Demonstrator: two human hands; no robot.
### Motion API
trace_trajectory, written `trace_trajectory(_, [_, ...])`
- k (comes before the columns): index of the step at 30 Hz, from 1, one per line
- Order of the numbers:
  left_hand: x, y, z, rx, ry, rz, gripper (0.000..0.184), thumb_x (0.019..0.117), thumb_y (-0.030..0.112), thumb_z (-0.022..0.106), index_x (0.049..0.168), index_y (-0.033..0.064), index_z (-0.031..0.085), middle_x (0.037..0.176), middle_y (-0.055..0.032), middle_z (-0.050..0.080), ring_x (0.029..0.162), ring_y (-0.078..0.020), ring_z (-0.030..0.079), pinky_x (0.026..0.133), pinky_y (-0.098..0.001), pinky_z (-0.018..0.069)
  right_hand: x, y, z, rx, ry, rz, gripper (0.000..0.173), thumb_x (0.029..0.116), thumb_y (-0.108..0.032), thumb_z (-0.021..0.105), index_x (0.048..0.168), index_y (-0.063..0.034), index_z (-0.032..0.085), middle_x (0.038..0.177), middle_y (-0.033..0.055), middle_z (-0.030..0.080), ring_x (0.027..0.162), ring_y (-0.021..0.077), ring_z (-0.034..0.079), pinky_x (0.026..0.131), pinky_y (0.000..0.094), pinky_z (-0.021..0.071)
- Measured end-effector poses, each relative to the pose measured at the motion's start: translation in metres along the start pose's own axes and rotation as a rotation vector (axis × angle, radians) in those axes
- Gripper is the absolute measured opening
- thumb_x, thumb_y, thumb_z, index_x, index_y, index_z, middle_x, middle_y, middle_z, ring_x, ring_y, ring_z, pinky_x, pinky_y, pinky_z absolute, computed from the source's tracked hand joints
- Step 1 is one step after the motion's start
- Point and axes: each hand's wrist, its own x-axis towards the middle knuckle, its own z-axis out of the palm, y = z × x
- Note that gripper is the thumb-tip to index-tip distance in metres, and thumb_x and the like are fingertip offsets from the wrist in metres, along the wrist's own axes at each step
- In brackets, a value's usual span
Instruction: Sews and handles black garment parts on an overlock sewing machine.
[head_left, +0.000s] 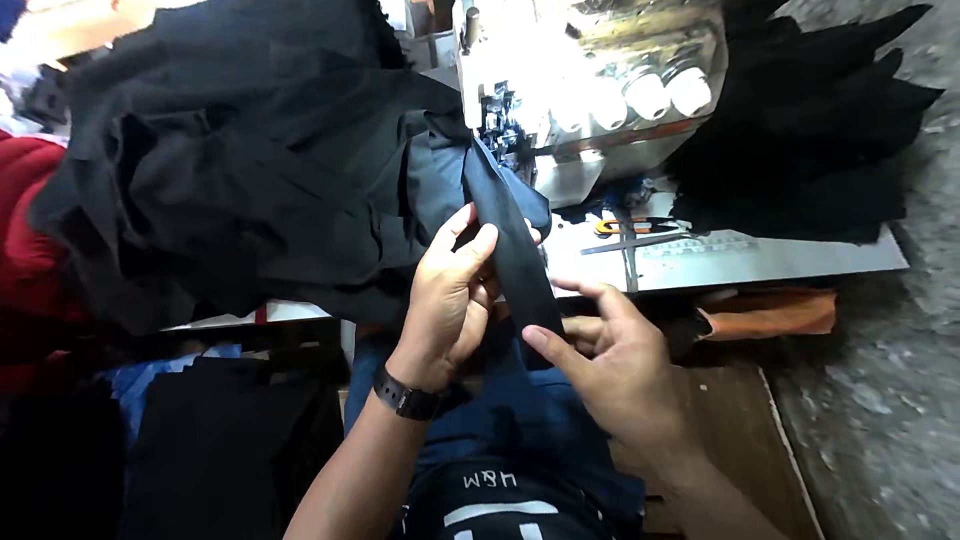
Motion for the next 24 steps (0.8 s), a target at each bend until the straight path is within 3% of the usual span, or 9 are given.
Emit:
trace_trajectory(2, [0.0, 0.001, -0.001, 0.004, -0.016, 0.019, 0.044, 0.1087, 0.017, 0.049, 0.152, 0.0137, 0.043, 0.126, -0.0175, 0.067, 0.107, -0.0251, 0.071, 0.091, -0.0385, 0.0596, 0.002, 0.0, -0.001, 0.057, -0.043, 0.048, 0.029, 0.0878, -0.033, 0.082, 0.105, -0.0093, 0.076, 0.084, -0.0012, 0.078, 0.074, 0.0094, 0.074, 0.067, 0.0238, 0.0637])
trace_trajectory(4, [-0.001, 0.001, -0.002, 0.009, -0.03, 0.049, 0.043, 0.1085, 0.019, 0.051, 0.151, 0.0142, 0.044, 0.127, -0.0155, 0.066, 0.106, -0.0232, 0.07, 0.091, -0.0378, 0.0594, 0.002, -0.001, -0.002, 0.005, -0.083, -0.008, 0.019, 0.0904, -0.031, 0.079, 0.091, -0.0123, 0.08, 0.081, -0.0041, 0.078, 0.078, 0.008, 0.075, 0.091, 0.03, 0.0631])
trace_trajectory(6, [-0.003, 0.001, -0.003, 0.06, -0.031, 0.075, 0.046, 0.107, 0.019, 0.055, 0.152, 0.0161, 0.044, 0.126, -0.0146, 0.067, 0.105, -0.0225, 0.071, 0.089, -0.0364, 0.0596, 0.0, -0.003, -0.002, -0.02, -0.109, -0.054, 0.016, 0.0934, -0.027, 0.076, 0.089, -0.0128, 0.08, 0.081, -0.0051, 0.078, 0.082, 0.0086, 0.076, 0.11, 0.0394, 0.0547])
trace_trajectory(11, [-0.008, -0.003, -0.006, 0.088, -0.005, 0.131, 0.05, 0.103, 0.015, 0.062, 0.15, 0.019, 0.044, 0.119, -0.0149, 0.069, 0.098, -0.0216, 0.073, 0.084, -0.0353, 0.061, -0.004, -0.008, -0.002, -0.066, -0.172, -0.096, 0.018, 0.0974, -0.027, 0.07, 0.093, -0.0129, 0.081, 0.085, -0.0068, 0.078, 0.087, 0.006, 0.075, 0.122, 0.0452, 0.0416])
trace_trajectory(16, [-0.008, -0.005, -0.008, 0.076, 0.019, 0.145, 0.052, 0.1021, 0.015, 0.064, 0.15, 0.0202, 0.045, 0.116, -0.0142, 0.071, 0.095, -0.0218, 0.073, 0.081, -0.0359, 0.0615, -0.006, -0.006, -0.001, -0.083, -0.187, -0.133, 0.018, 0.0967, -0.028, 0.071, 0.094, -0.0141, 0.082, 0.087, -0.0072, 0.079, 0.087, 0.0059, 0.075, 0.123, 0.0487, 0.0401])
trace_trajectory(19, [-0.012, -0.007, -0.011, 0.066, 0.005, 0.151, 0.053, 0.1047, 0.017, 0.059, 0.154, 0.0229, 0.04, 0.119, -0.0148, 0.069, 0.097, -0.0222, 0.072, 0.082, -0.0359, 0.0613, -0.012, -0.01, -0.001, -0.221, -0.151, -0.273, 0.024, 0.0976, -0.036, 0.07, 0.089, -0.0161, 0.08, 0.085, -0.009, 0.077, 0.086, 0.0019, 0.073, 0.122, 0.0516, 0.0381])
trace_trajectory(21, [-0.03, -0.008, -0.019, 0.115, -0.055, 0.164, 0.059, 0.1029, 0.024, 0.06, 0.157, 0.0241, 0.037, 0.119, -0.0157, 0.068, 0.099, -0.0224, 0.071, 0.084, -0.0357, 0.06, -0.015, -0.018, 0.001, -0.305, -0.111, -0.444, 0.035, 0.0998, -0.044, 0.067, 0.08, -0.0151, 0.073, 0.076, -0.006, 0.072, 0.09, 0.003, 0.068, 0.114, 0.046, 0.0357])
trace_trajectory(23, [-0.062, -0.002, -0.029, 0.277, -0.176, 0.293, 0.06, 0.0954, 0.033, 0.073, 0.148, 0.0161, 0.05, 0.116, -0.0111, 0.072, 0.1, -0.0219, 0.073, 0.088, -0.0387, 0.0618, -0.005, -0.027, -0.001, -0.241, -0.157, -0.584, 0.04, 0.1041, -0.045, 0.057, 0.078, -0.0153, 0.063, 0.07, -0.0049, 0.064, 0.096, 0.0072, 0.061, 0.102, 0.0356, 0.0304])
trace_trajectory(24, [-0.076, 0.012, -0.03, 0.438, -0.258, 0.404, 0.048, 0.0952, 0.034, 0.073, 0.138, 0.0173, 0.059, 0.122, -0.0026, 0.071, 0.106, -0.0161, 0.073, 0.092, -0.0349, 0.0621, 0.01, -0.031, -0.003, -0.171, -0.217, -0.647, 0.04, 0.1066, -0.044, 0.053, 0.081, -0.0145, 0.062, 0.072, -0.0041, 0.063, 0.096, 0.0083, 0.059, 0.097, 0.0303, 0.0339])
